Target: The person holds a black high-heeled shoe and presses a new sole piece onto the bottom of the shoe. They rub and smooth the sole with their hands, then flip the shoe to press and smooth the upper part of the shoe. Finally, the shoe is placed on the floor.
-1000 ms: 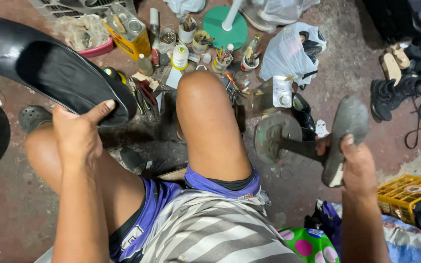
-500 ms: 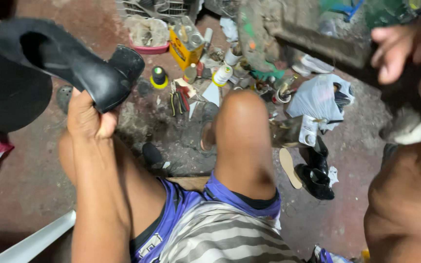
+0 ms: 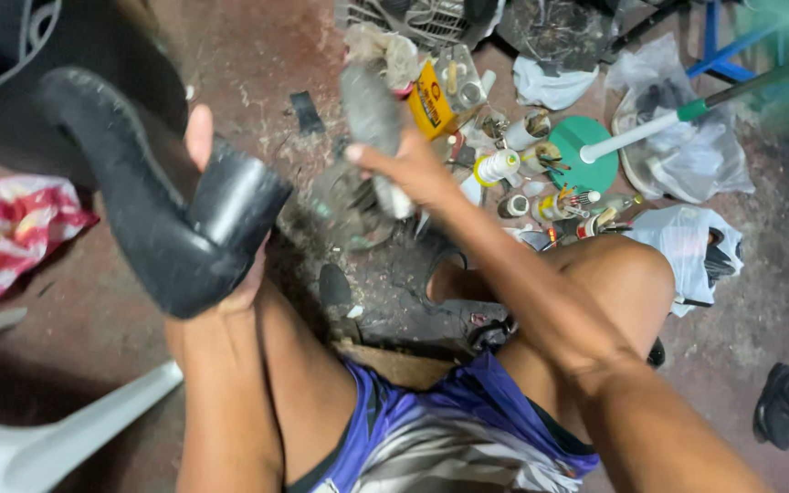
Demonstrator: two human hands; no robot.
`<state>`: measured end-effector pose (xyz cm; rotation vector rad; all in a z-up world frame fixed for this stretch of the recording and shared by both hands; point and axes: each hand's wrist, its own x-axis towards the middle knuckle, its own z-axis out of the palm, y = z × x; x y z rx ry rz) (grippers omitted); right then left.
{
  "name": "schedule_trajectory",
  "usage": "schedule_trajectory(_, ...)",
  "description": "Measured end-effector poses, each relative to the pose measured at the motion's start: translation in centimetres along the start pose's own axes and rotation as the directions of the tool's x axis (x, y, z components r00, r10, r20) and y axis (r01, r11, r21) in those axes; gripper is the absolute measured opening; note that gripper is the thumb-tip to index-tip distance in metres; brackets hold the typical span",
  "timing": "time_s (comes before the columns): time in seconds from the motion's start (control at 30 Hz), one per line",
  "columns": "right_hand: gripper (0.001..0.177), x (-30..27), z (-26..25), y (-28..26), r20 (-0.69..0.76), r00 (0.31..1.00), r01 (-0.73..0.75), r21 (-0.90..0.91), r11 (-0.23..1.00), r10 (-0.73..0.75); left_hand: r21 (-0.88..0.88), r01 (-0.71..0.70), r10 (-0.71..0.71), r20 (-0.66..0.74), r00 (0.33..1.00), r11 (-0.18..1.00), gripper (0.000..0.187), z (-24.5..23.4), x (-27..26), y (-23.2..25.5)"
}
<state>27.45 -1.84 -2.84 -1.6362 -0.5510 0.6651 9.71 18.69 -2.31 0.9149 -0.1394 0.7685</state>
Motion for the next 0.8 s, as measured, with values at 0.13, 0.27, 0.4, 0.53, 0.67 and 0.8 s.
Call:
schedule_trajectory(0.13,0.03,2.8,4.1,10.1,-0.021,0.995,-0.092,0.152,0.984,0.096,-0.398,0.102,-0.124,-0.03,0.992,0.912,0.054,-3.1,0.3,-1.0)
schedule_trajectory(0.27,0.022,4.7,6.1,16.5,-0.009,0.999,0.042,0.114,0.993,-0.041,-0.475,0.278,-0.252,0.12,0.96,0.835,0.062,-1.2,0.6,0.3)
schedule_trajectory(0.4,0.029,4.2,6.1,19.1,0.069,0.986,0.155,-0.067,0.986,-0.15,-0.378,0.37,-0.364,0.09,0.927,0.849,0.078,4.0,0.3,3.1)
schedule_trajectory(0.53,0.046,3.6,0.8,13.0,-0.188,0.965,0.145,-0.191,0.971,-0.181,0.001,0.437,-0.421,-0.263,0.868,0.9,0.054,6.9,0.4,2.7)
schedule_trajectory(0.67,0.059,-0.3,-1.8,1.6,0.124,0.992,-0.042,0.271,0.962,0.009,0.363,0.456,-0.37,-0.282,0.885,0.813,0.048,8.4,-0.4,2.2)
schedule_trajectory(0.8,0.054,-3.8,0.7,-1.5,0.314,0.931,-0.332,0.52,0.787,0.185,0.561,0.375,-0.345,-0.164,0.924,0.738,0.055,10.7,-1.0,1.9)
